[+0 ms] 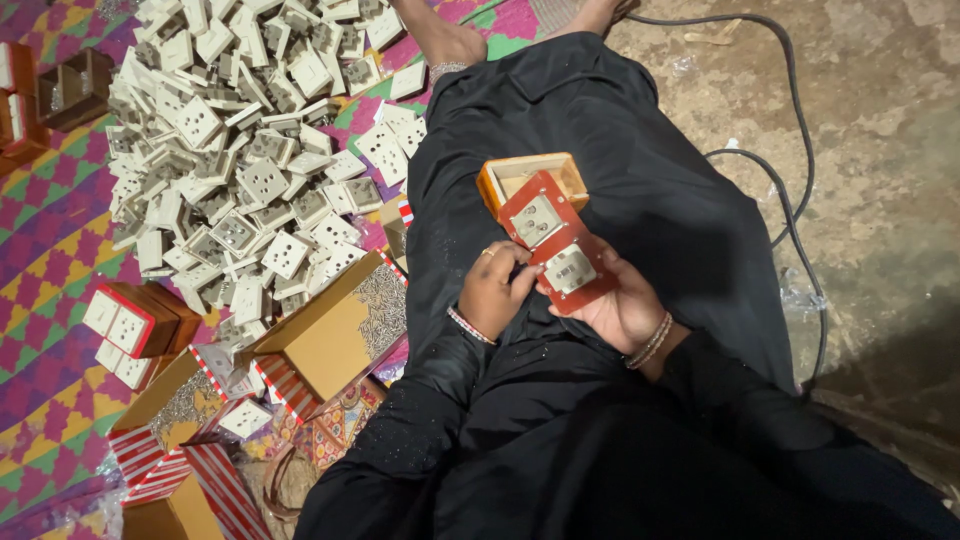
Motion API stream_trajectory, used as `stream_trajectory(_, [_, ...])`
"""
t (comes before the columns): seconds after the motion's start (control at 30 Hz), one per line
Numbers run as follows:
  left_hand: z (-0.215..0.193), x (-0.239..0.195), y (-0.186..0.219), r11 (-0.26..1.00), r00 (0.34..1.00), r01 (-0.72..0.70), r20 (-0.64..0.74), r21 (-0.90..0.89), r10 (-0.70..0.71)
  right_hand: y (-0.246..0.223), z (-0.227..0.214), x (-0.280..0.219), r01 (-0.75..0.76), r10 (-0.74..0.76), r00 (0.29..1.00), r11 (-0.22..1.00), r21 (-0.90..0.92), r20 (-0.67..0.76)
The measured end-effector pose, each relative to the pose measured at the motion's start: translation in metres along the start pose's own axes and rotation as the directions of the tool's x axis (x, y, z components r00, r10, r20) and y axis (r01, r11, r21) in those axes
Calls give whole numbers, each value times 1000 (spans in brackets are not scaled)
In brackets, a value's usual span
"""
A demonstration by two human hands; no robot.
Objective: The person sits on the floor and assembles white electrical outlet modules into red plastic frames. They pick up modules from a large pile, insert them into the frame, and adjust them by hand.
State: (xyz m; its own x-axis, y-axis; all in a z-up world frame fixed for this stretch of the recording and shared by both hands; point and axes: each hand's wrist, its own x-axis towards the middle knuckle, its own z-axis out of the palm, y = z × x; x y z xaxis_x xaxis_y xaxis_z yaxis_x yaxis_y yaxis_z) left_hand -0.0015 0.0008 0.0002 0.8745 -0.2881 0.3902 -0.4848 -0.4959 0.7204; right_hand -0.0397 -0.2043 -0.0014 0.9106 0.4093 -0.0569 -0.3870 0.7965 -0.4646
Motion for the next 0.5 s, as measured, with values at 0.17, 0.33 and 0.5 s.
stream_trajectory(0.17, [0,1,-2,998,999,-46,-10,45,46,-2,3,1,10,-10,1000,1000,-13,-4])
stream_trajectory(0.33, [-1,-1,-3,992,997,-70,-12,107,72,-3,8,1,1,-1,1000,999,-40,-4])
stream_trajectory(0.5, [-1,1,-4,995,997,-73,10,71,72,-5,10,0,4,-4,1000,1000,-30,13])
